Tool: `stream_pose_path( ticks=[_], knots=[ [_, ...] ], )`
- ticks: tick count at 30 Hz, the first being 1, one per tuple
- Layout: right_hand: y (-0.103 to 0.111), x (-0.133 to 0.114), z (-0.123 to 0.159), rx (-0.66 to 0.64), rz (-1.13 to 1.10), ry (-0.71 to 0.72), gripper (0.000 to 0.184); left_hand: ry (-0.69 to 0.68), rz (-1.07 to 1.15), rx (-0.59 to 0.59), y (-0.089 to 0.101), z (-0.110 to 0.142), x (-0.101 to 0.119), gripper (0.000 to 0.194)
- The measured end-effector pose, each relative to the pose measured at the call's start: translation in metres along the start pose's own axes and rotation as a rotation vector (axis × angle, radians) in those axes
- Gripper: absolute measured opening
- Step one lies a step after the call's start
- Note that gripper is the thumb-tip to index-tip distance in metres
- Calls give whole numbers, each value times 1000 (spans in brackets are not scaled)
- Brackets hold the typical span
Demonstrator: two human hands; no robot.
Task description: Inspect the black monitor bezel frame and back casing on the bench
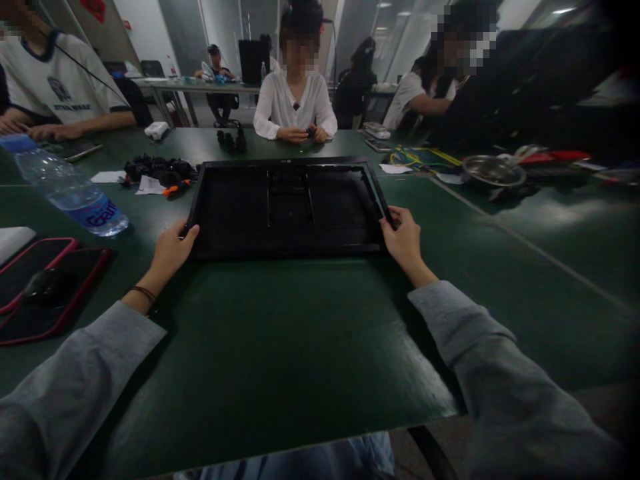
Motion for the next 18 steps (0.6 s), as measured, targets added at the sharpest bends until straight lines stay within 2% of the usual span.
stream_pose_path(
  ticks=[18],
  knots=[
    [3,-8,1,-20,13,-39,36,27,23,1,1,2,2,54]
  ],
)
Point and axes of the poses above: each hand's wrist, its own z-axis away from the middle knuckle, its own y-axis out of the back of the hand, x = y × z, the point moved 3 cm from there along -z, towards the middle knuckle, and after that the axes turned 11 degrees about x, right-handed, at the moved point
